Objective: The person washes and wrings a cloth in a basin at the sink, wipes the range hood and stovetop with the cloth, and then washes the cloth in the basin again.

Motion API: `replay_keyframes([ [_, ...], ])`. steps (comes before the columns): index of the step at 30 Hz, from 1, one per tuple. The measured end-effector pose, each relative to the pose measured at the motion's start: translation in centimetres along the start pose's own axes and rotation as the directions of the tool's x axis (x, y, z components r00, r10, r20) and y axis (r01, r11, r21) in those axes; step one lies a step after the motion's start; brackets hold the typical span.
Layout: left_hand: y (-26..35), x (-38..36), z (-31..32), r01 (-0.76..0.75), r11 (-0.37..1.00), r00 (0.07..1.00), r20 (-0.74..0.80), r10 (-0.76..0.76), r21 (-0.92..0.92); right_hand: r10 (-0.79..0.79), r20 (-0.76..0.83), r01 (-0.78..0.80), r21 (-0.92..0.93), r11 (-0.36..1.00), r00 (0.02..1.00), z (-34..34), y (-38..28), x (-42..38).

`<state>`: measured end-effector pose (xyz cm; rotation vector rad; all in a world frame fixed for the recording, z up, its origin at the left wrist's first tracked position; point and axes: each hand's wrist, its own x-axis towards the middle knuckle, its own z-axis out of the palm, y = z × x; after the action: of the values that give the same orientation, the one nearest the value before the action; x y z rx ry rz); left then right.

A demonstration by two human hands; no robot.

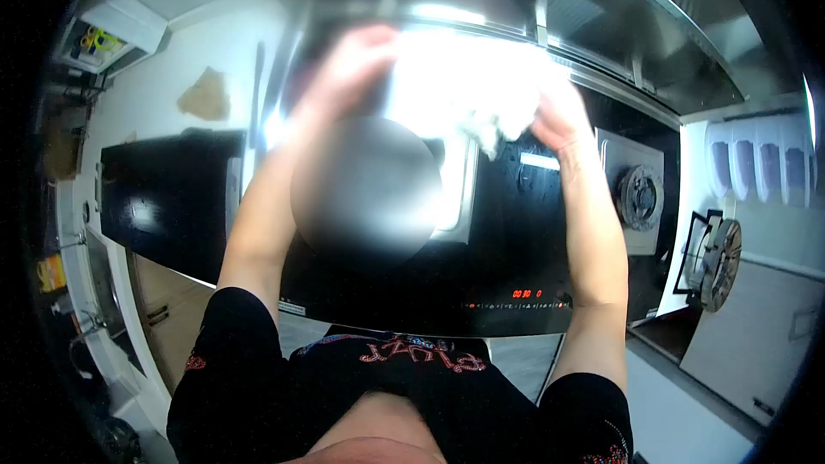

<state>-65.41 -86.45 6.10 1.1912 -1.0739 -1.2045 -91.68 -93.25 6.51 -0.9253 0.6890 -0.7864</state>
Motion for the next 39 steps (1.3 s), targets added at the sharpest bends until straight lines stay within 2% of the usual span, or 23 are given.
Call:
replay_keyframes([
  [3,-1.4,-0.6,-4.4,0.009,0.864,0.939,-0.302,0.166,0.504,-0.073,-0.048,0.077,0.088,0.993,0.996,0.4,-3.4,3.8],
  [4,-2.9,-0.9,-6.7,0.067,0.741,0.892,-0.373,0.256,0.669,-0.089,-0.003,0.089,0.025,0.996,0.996,0.0,-4.2,5.3],
  [6,-6.7,-1.7,-11.2,0.201,0.450,0.849,-0.384,0.363,0.870,-0.135,0.043,0.141,-0.375,0.916,0.990,-1.0,-4.2,9.7],
  [7,-8.5,-2.1,-12.6,0.247,0.304,0.860,-0.353,0.369,0.920,-0.132,0.048,0.135,-0.586,0.799,0.990,-1.4,-3.8,11.7],
  [9,-10.0,-2.9,-12.3,0.315,0.154,0.882,-0.349,0.318,0.937,-0.021,0.146,0.132,-0.815,0.564,0.989,-1.4,-1.5,17.0],
  [10,-10.0,-2.9,-11.7,0.321,0.067,0.894,-0.326,0.307,0.945,0.022,0.168,0.151,-0.931,0.332,0.986,-2.5,0.8,20.9],
  [12,-10.6,-3.0,-11.8,0.312,-0.089,0.922,-0.279,0.270,0.946,0.138,0.099,0.074,-0.981,0.178,0.985,1.5,3.8,22.9],
  [13,-10.5,-3.1,-11.8,0.331,-0.057,0.910,-0.302,0.284,0.942,-0.060,0.310,0.314,-0.945,0.091,0.949,-1.0,9.3,28.0],
  [15,-9.8,-3.2,-11.1,0.353,0.004,0.889,-0.337,0.310,0.936,0.078,0.230,0.195,-0.929,0.314,0.970,3.9,9.6,28.5],
  [17,-9.5,-3.5,-10.5,0.389,0.060,0.875,-0.389,0.287,0.919,0.208,0.184,0.102,-0.930,0.354,0.961,5.3,9.0,29.3],
  [19,-9.3,-3.2,-10.9,0.387,0.111,0.875,-0.403,0.268,0.915,-0.052,0.360,0.331,-0.779,0.532,0.932,5.5,10.1,28.9],
  [21,-9.3,-3.4,-10.8,0.376,0.099,0.873,-0.388,0.294,0.921,0.022,0.306,0.247,-0.808,0.535,0.952,10.0,7.4,26.6],
  [22,-9.2,-3.5,-10.7,0.366,0.095,0.879,-0.377,0.292,0.926,0.057,0.260,0.219,-0.895,0.388,0.964,10.8,7.9,27.8],
  [23,-8.9,-3.4,-10.8,0.357,0.091,0.881,-0.367,0.298,0.930,-0.021,0.451,0.450,-0.885,0.120,0.892,11.7,8.0,26.9],
  [24,-9.0,-3.3,-11.1,0.356,0.161,0.888,-0.387,0.248,0.920,-0.009,0.455,0.454,-0.887,0.083,0.890,9.3,10.1,28.7],
  [25,-8.6,-3.5,-10.9,0.368,0.133,0.888,-0.390,0.244,0.920,0.003,0.460,0.460,-0.887,0.045,0.888,6.9,11.9,30.7],
  [27,-8.6,-3.5,-10.8,0.389,0.173,0.877,-0.421,0.231,0.905,0.067,0.338,0.318,-0.925,0.207,0.939,7.2,9.4,28.2],
  [29,-8.4,-3.7,-10.8,0.366,0.166,0.884,-0.398,0.247,0.916,0.142,0.330,0.316,-0.942,0.112,0.933,7.4,8.5,28.4],
  [31,-8.5,-3.7,-10.8,0.355,0.178,0.879,-0.393,0.269,0.917,-0.107,0.329,0.345,-0.916,0.206,0.938,9.7,6.6,27.9],
  [32,-8.5,-3.8,-10.8,0.352,0.189,0.878,-0.393,0.272,0.917,-0.130,0.368,0.376,-0.747,0.548,0.920,12.9,5.1,25.4],
  [35,-8.4,-3.9,-10.8,0.335,0.207,0.877,-0.385,0.288,0.919,-0.318,0.412,0.508,-0.793,0.336,0.854,16.5,5.0,27.7],
  [38,-9.0,-3.5,-10.9,0.336,0.211,0.868,-0.389,0.309,0.918,-0.217,0.318,0.384,-0.803,0.456,0.923,16.8,5.4,27.1],
  [39,-9.0,-3.3,-10.9,0.338,0.207,0.871,-0.389,0.300,0.918,-0.211,0.421,0.400,-0.906,-0.136,0.882,17.2,5.6,26.5],
])
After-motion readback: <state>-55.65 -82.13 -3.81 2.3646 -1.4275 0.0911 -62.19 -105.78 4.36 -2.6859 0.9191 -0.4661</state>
